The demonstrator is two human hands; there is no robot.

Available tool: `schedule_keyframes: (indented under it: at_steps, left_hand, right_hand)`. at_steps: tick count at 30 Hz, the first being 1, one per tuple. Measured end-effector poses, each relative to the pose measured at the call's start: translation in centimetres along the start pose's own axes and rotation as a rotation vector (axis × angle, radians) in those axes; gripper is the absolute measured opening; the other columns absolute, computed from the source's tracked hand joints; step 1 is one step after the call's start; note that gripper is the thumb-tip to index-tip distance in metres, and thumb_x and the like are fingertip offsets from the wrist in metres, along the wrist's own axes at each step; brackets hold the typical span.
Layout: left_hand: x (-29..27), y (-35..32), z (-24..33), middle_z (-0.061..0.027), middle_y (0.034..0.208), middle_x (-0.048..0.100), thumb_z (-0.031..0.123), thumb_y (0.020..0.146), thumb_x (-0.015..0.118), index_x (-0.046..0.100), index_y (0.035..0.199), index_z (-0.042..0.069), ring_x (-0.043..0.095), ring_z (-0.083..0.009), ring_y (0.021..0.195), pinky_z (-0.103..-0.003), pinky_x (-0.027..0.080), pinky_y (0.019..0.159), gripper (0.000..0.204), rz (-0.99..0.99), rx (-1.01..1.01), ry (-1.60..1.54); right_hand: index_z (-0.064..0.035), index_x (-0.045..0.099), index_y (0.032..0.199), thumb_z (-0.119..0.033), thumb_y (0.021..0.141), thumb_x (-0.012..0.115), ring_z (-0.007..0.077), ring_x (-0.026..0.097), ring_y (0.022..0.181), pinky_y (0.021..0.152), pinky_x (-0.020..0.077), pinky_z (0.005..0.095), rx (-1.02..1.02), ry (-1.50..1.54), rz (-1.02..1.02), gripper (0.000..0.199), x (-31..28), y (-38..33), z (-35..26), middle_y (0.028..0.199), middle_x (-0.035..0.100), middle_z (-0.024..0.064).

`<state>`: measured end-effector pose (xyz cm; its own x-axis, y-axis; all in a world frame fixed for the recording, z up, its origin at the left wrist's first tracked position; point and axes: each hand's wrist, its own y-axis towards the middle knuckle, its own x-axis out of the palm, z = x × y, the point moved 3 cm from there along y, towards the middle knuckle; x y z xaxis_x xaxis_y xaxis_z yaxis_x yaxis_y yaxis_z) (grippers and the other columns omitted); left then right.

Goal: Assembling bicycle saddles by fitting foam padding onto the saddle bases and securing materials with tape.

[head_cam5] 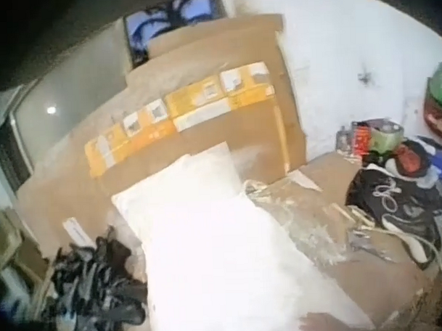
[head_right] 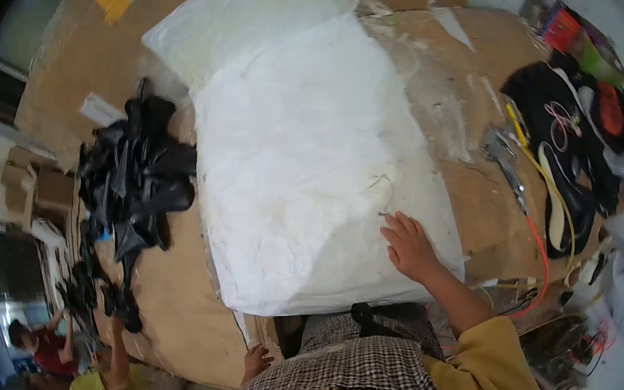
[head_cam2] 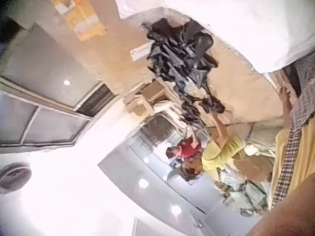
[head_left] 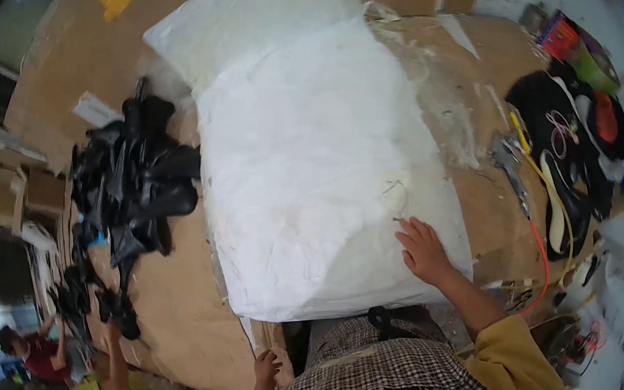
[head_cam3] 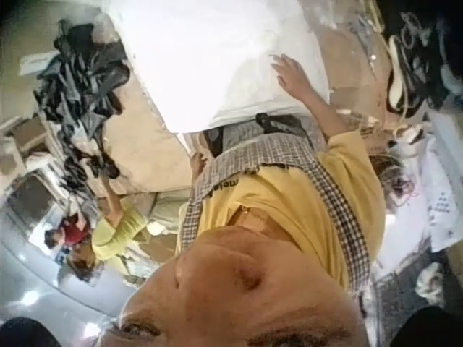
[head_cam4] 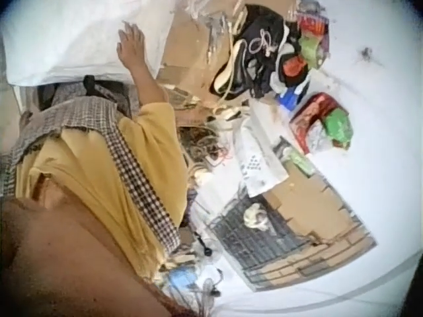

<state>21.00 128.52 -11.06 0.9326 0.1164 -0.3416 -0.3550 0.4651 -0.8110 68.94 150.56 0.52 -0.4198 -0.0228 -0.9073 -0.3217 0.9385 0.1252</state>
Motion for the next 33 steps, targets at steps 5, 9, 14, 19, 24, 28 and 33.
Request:
schedule_keyframes:
  at_steps: [5, 9, 14, 19, 24, 28, 33]
  left_hand:
    - [1.5, 3.6, 6.9, -0.0083, 0.089, 0.057, 0.018, 0.081, 0.053, 0.048, 0.119, 0.004, 0.057, -0.0194, 0.062, -0.028, 0.042, 0.049, 0.041, -0.012, 0.061, 0.058]
    - [-2.3, 8.5, 7.1, -0.0122, 0.099, 0.055, 0.015, 0.078, 0.054, 0.047, 0.117, 0.005, 0.055, -0.0254, 0.068, -0.032, 0.043, 0.049, 0.040, 0.040, 0.151, -0.104]
    - [-1.0, 4.4, 11.1, -0.0196, 0.105, 0.053, 0.013, 0.073, 0.059, 0.042, 0.120, 0.000, 0.055, -0.0300, 0.081, -0.037, 0.045, 0.062, 0.052, 0.246, 0.317, 0.369]
    - [9.7, -4.8, 19.4, -0.0278, 0.118, 0.044, 0.010, 0.070, 0.061, 0.035, 0.124, -0.007, 0.049, -0.0362, 0.104, -0.042, 0.042, 0.085, 0.063, 0.480, 0.615, 0.474]
    - [24.4, -9.8, 26.5, -0.0185, 0.129, 0.036, 0.014, 0.077, 0.057, 0.036, 0.128, 0.000, 0.038, -0.0343, 0.113, -0.043, 0.034, 0.094, 0.056, 0.321, 1.282, 0.729]
    - [42.3, -17.1, 28.9, -0.0149, 0.129, 0.039, 0.041, 0.086, 0.051, 0.040, 0.127, 0.006, 0.041, -0.0300, 0.107, -0.040, 0.035, 0.091, 0.055, 0.155, 1.384, 0.877]
    - [51.8, -15.5, 29.3, -0.0210, 0.128, 0.037, 0.038, 0.093, 0.037, 0.035, 0.128, 0.001, 0.039, -0.0304, 0.115, -0.040, 0.035, 0.094, 0.051, -0.009, 1.443, 0.638]
  right_hand:
    - [-0.0059, 0.050, 0.114, -0.008, 0.072, 0.055, 0.0314, 0.031, 0.123, 0.098, 0.0282, 0.0443, 0.158, 0.029, 0.050, 0.042, -1.7, -10.7, -0.1, 0.129, 0.040, 0.0126]
    - [-0.0070, 0.053, 0.106, -0.010, 0.068, 0.057, 0.0320, 0.036, 0.119, 0.096, 0.0312, 0.0438, 0.402, 0.063, 0.101, 0.038, 0.2, -20.7, -1.7, 0.122, 0.045, 0.0129]
    - [-0.0073, 0.056, 0.100, -0.015, 0.076, 0.054, 0.0305, 0.051, 0.098, 0.080, 0.0427, 0.0448, 0.834, 0.193, -0.144, 0.026, -0.8, -33.4, 0.9, 0.105, 0.054, 0.0137]
    - [-0.0056, 0.058, 0.093, -0.013, 0.078, 0.054, 0.0292, 0.057, 0.067, 0.060, 0.0454, 0.0391, 1.180, 0.381, 0.565, 0.017, -2.9, -41.3, 5.0, 0.074, 0.058, 0.0149]
    - [-0.0027, 0.060, 0.087, -0.012, 0.077, 0.058, 0.0297, 0.057, 0.062, 0.057, 0.0448, 0.0374, 1.409, 0.546, 1.086, 0.014, 0.2, -49.0, 15.9, 0.071, 0.059, 0.0164]
    - [-0.0037, 0.061, 0.085, -0.014, 0.076, 0.056, 0.0318, 0.060, 0.072, 0.061, 0.0470, 0.0386, 1.433, 0.494, 1.071, 0.015, 2.9, -51.4, 26.6, 0.077, 0.060, 0.0169]
    - [-0.0045, 0.060, 0.085, -0.020, 0.074, 0.053, 0.0307, 0.060, 0.068, 0.061, 0.0469, 0.0388, 1.454, 0.661, 0.791, 0.020, 9.0, -45.1, 37.8, 0.070, 0.058, 0.0174]
